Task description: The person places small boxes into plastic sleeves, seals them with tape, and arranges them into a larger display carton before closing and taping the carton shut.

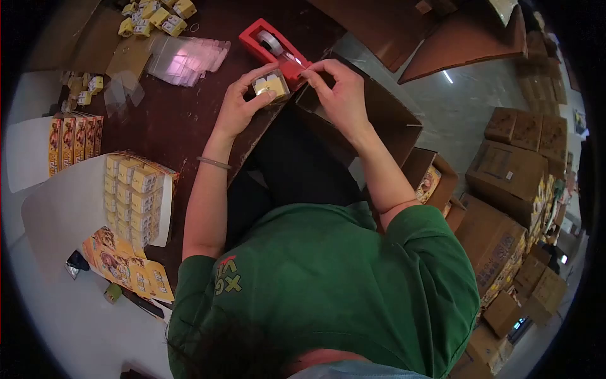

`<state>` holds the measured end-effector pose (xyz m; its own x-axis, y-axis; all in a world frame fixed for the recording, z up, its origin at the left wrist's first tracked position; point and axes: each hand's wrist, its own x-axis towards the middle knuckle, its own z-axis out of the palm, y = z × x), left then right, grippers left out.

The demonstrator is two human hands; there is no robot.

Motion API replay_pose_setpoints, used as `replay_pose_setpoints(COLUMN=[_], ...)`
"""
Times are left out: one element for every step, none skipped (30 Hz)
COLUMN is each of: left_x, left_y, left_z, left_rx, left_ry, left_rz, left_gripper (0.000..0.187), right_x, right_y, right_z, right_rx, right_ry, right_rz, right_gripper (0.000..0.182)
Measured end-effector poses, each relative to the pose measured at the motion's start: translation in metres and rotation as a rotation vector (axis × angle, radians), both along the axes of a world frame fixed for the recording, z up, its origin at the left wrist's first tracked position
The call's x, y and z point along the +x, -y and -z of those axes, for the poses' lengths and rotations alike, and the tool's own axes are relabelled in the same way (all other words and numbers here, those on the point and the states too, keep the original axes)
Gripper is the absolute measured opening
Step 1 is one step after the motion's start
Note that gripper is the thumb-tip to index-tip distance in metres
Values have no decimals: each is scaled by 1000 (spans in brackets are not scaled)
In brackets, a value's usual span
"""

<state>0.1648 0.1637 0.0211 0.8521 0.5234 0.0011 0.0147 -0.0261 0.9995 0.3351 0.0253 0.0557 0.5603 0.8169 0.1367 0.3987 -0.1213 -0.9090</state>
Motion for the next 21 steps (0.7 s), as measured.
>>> replay_pose_setpoints(left_x=[1,1,0,-1,-1,-1,-1,-1,-1,-2,-4,-4,-4,-5,-6,-8,-10,-11,-12,-13,-15], left_y=[-1,-1,-1,0,1,5,12,16,20,25,31,35,37,38,38,37,36,35,33,32,32], left_z=[2,3,3,2,1,1,1,2,1,1,2,3,4,3,1,-1,-3,-2,0,1,1], left_rx=[16,35,0,-34,-68,-76,-80,-87,-96,-110,-125,-161,-195,-228,-232,-236,-240,-196,-153,-109,-135], left_ry=[4,10,4,1,-3,25,54,81,91,96,98,104,113,124,103,84,66,50,32,15,14], left_rz=[-3,-6,-2,2,6,-36,-83,-135,-188,-239,-284,-313,-340,-366,-359,-351,-347,-333,-316,-296,-288], left_gripper=[51,51,52,52,53,52,52,52,51,49,48,46,43,41,40,38,37,35,34,32,35], right_x=[0,5,8,11,13,13,13,10,3,-9,-21,-32,-41,-47,-51,-53,-53,-53,-55,-56,-57], right_y=[6,6,5,3,5,6,8,14,18,20,20,16,12,7,2,-1,-2,-2,-2,-2,1], right_z=[0,13,29,45,62,68,72,77,75,60,44,27,20,22,25,27,27,26,26,25,29], right_rx=[-43,-71,-93,-114,-135,-169,-107,-49,5,60,115,176,161,163,164,165,139,112,83,57,17], right_ry=[-195,-489,-503,-516,-528,-480,-554,-631,-710,-728,-747,-760,-732,-627,-522,-416,-324,-321,-320,-318,-168], right_rz=[-1,-32,-47,-63,-77,-95,-110,-129,-151,-193,-230,-267,-245,-201,-156,-112,-107,-112,-113,-112,-98], right_gripper=[13,12,13,14,14,13,13,12,12,12,12,12,19,23,27,31,42,41,41,42,43])
